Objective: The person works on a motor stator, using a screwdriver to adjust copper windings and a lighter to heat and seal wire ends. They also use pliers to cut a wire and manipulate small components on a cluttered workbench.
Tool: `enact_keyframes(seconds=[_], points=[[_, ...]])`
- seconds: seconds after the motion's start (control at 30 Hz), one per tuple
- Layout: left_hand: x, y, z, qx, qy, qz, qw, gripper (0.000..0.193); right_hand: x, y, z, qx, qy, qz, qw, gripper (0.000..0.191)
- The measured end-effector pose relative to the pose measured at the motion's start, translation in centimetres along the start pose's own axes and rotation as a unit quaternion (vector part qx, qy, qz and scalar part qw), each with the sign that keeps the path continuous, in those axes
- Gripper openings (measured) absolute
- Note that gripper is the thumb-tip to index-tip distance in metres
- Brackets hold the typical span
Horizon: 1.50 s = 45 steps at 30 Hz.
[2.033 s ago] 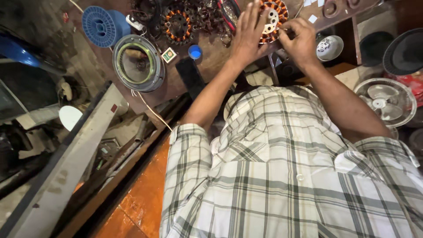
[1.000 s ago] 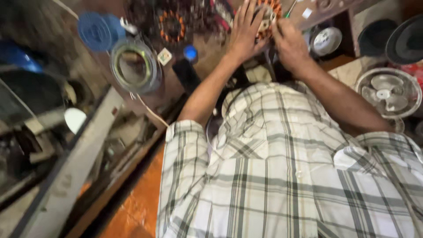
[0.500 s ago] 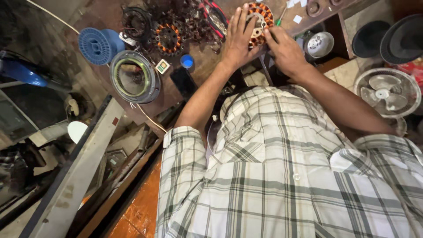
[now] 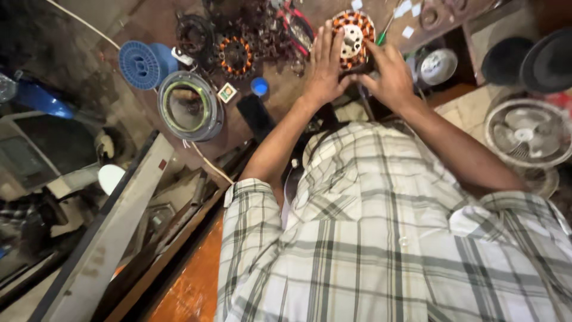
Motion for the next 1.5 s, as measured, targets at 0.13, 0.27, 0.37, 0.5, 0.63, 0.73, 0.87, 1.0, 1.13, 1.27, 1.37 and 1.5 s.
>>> enact_keyframes(seconds=[0.13,0.27,0.37,0.5,0.63,0.73,0.87,1.0,1.13,1.27,1.37,1.5], points=[[0.9,4.2,0.0,0.076,-0.025,0.143,0.987,0.077,-0.6,-0.3,-1.2,-0.013,-0.031,0.043,0.999,0.035],[-1.8,4.4,0.7,0.109,0.077,0.065,0.989,0.046,1.5,1.0,-2.3,0.096,0.008,0.081,0.992,0.025],[-2.5,3.1,2.2,0.069,0.128,0.051,0.988,0.052,3.0,2.2,-3.0,0.212,0.026,0.063,0.975,0.034],[-2.6,0.6,0.7,0.115,0.267,0.103,0.951,0.026,3.1,0.0,-0.3,0.129,-0.039,0.067,0.989,0.020],[-7.4,2.2,-2.9,0.400,0.628,0.082,0.663,0.028,1.1,-0.6,1.0,0.042,-0.074,0.067,0.994,0.015],[-6.9,2.7,-2.7,0.387,0.579,0.093,0.711,0.030,0.9,0.6,0.6,0.045,-0.079,0.071,0.993,0.014],[-0.6,1.5,4.6,0.005,0.050,0.140,0.989,0.033,1.6,1.0,0.1,0.051,-0.097,0.041,0.993,0.017],[0.7,0.8,6.3,-0.128,0.029,0.162,0.978,0.036,2.2,-0.1,-0.1,0.049,-0.104,0.049,0.992,0.030],[-0.3,0.7,4.7,-0.114,0.027,0.127,0.985,0.030,-0.5,-0.2,2.4,-0.075,-0.227,-0.029,0.971,0.021],[-1.8,1.0,4.0,-0.154,-0.009,0.064,0.986,0.038,-4.9,1.1,5.3,-0.263,-0.401,-0.107,0.871,0.019],[-2.6,1.0,3.6,-0.180,-0.059,0.032,0.981,0.049,-5.3,0.5,5.6,-0.255,-0.391,-0.111,0.877,0.018],[-2.5,2.8,2.1,-0.143,-0.043,0.069,0.986,0.063,-2.5,1.6,7.4,-0.169,-0.431,-0.093,0.881,0.021]])
Point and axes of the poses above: each hand's wrist, its own y-axis away from the middle knuckle, its own x-axis out of the back of the hand, z = x × y, the point moved 9 cm from there along -y, towards the middle knuckle, and after that the axes turned 13 degrees about y, right-handed, at the moved point
